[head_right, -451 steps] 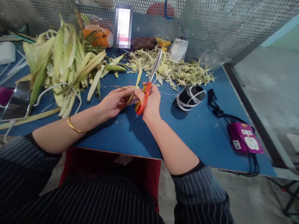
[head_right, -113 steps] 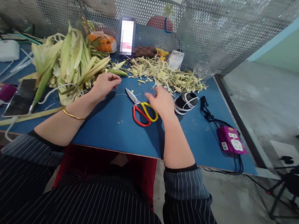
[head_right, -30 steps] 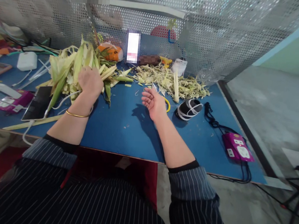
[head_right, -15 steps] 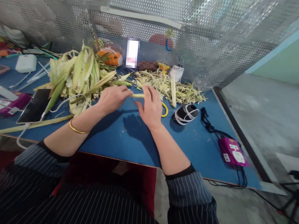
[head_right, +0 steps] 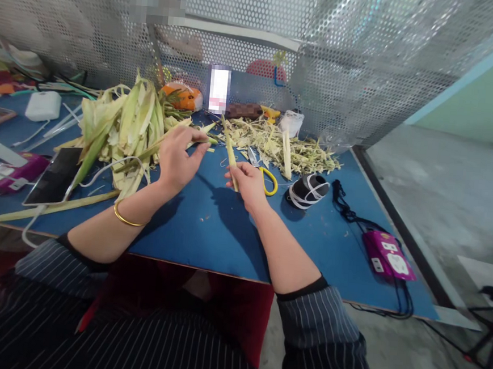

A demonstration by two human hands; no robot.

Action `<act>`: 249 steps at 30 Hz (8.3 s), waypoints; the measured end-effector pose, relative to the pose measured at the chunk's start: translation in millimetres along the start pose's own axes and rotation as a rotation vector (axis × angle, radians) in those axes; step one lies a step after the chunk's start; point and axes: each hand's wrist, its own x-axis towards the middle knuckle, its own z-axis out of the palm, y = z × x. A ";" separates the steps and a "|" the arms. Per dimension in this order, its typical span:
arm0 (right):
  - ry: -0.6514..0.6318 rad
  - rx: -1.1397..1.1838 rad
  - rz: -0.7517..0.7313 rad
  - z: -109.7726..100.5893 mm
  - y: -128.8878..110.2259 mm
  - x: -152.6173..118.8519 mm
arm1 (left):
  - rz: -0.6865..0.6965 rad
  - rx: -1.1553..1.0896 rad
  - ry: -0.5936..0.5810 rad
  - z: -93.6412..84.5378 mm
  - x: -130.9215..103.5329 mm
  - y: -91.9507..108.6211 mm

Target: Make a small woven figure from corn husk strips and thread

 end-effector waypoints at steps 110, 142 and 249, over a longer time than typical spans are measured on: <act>0.059 -0.913 -0.585 -1.0 -0.9 -12.2 | -0.684 -0.524 -0.211 39.1 -21.2 2.3; 0.056 -0.556 -0.274 6.3 0.7 -10.0 | -0.555 -0.539 -0.229 43.0 -22.1 -6.0; 0.014 -0.099 0.022 0.7 0.4 -2.1 | -0.718 -0.619 -0.417 31.4 -15.1 1.1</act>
